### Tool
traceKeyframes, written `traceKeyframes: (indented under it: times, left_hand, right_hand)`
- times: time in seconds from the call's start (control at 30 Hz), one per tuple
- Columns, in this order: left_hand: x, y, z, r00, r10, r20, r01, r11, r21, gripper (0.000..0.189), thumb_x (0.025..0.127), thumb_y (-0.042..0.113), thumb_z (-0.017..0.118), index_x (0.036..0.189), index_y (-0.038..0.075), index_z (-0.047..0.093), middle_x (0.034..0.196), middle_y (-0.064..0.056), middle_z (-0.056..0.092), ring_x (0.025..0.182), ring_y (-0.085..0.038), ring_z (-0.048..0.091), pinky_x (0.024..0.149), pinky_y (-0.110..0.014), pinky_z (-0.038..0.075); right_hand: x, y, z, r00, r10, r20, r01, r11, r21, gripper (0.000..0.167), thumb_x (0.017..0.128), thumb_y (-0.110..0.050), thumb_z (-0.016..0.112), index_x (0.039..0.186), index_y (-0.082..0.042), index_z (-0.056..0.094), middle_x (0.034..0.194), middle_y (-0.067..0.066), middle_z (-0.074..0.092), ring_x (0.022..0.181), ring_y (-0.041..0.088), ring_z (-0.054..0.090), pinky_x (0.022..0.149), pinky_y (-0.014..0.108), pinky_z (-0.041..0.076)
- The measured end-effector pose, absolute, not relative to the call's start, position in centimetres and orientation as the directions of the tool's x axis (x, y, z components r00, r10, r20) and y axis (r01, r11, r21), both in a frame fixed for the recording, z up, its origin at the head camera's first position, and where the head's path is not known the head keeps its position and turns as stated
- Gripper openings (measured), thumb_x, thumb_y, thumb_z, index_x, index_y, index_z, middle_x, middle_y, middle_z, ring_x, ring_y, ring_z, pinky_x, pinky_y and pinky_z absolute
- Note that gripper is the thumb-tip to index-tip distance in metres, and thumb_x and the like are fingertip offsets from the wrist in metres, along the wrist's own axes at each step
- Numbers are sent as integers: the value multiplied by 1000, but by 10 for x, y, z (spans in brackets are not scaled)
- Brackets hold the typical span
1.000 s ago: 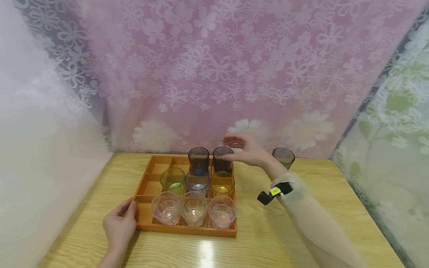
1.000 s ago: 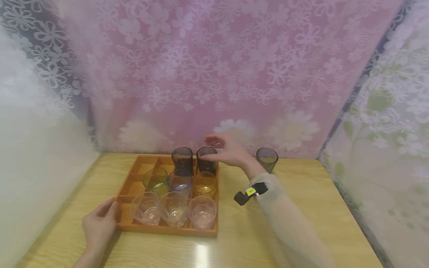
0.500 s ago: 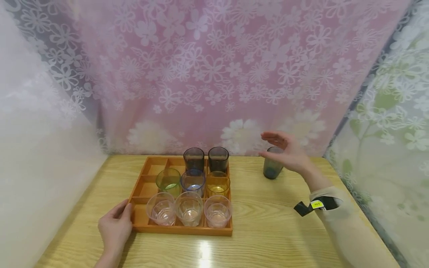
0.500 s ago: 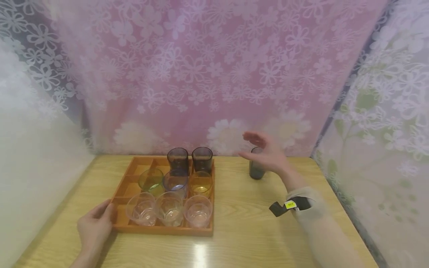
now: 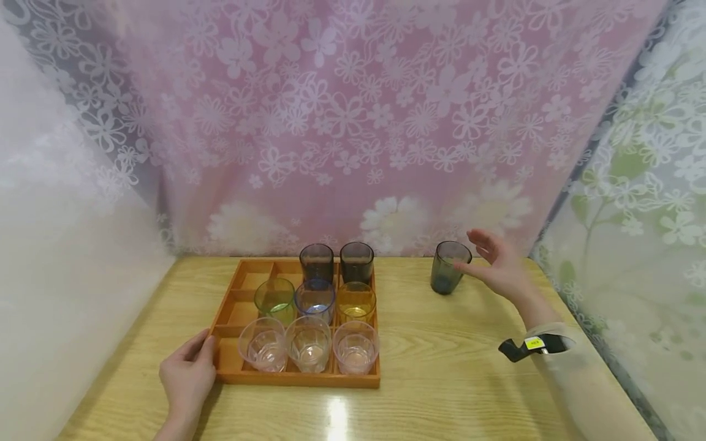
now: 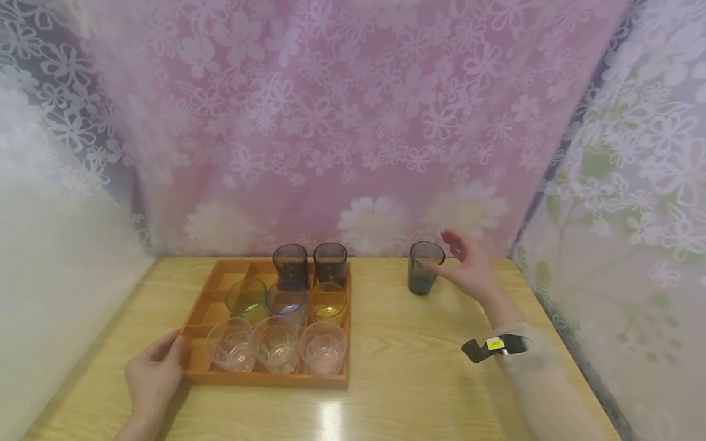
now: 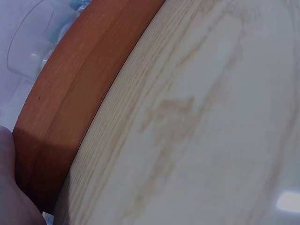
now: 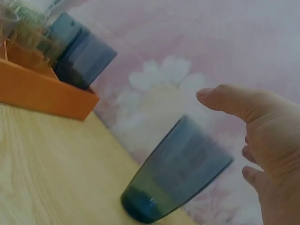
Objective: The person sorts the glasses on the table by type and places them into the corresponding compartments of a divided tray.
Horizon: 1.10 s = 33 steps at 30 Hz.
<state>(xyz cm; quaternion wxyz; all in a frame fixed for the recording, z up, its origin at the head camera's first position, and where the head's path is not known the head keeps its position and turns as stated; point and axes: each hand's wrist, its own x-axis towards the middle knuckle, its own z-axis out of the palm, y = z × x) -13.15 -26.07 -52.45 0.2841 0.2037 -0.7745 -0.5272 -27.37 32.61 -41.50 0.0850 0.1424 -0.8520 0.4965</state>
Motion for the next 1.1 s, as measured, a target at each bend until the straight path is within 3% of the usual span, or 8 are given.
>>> traceKeyframes:
  times: [0.13,0.3,0.4,0.53,0.7,0.9,1.1]
  left_hand:
    - [-130,-262,-526,-748,-627,216,-32,359,933,24,98,11,76,117,-3,79,113,-20,74,80,16,63,67,-7,52]
    - [-131,-261,-525,-752,-621,221,-26,363,932,23,99,10,75,117,-3,79,113,-21,74,79,16,63,68,-7,53]
    - [-131,-260,-525,-751,-621,225,-23,364,931,22,99,9,75,117,-3,79,112,-22,75,79,16,63,69,-7,53]
    - [-132,-259,-525,-744,-622,243,-7,371,929,21,98,7,75,116,-4,79,110,-21,75,78,15,64,68,-8,53]
    - [-132,-260,-525,-742,-617,262,13,378,926,20,98,5,75,115,-5,79,109,-23,75,77,15,64,67,-8,53]
    - [-133,-261,-525,-739,-617,270,13,387,922,20,98,5,75,115,-5,79,109,-22,75,80,16,64,68,-7,53]
    - [-133,-261,-525,-738,-618,271,15,386,922,21,97,4,75,115,-6,79,110,-23,75,80,16,63,69,-7,52]
  right_hand:
    - [-282,326,-433,-970,-163,181,-234,413,-880,104,91,-20,88,166,3,20,165,29,32,152,46,30,121,59,30]
    - [-290,325,-454,-980,-165,109,-159,327,-932,105,93,-20,87,168,-1,16,167,25,30,154,42,28,123,55,29]
    - [-294,323,-466,-979,-164,122,-168,310,-936,98,92,-19,87,166,-2,26,161,24,41,147,37,41,115,39,44]
    - [-297,321,-475,-977,-144,159,-197,308,-931,85,91,-19,88,160,-2,41,150,27,51,126,21,59,92,21,56]
    - [-298,320,-478,-975,-114,189,-218,352,-910,75,91,-23,88,152,0,51,141,26,59,110,6,63,85,19,57]
    - [-301,316,-477,-967,-108,232,-256,444,-859,68,90,-27,90,144,-1,60,126,21,68,87,15,63,71,24,55]
    - [-300,305,-456,-964,-105,243,-264,455,-851,73,90,-32,89,149,-3,57,128,20,68,96,13,67,75,22,57]
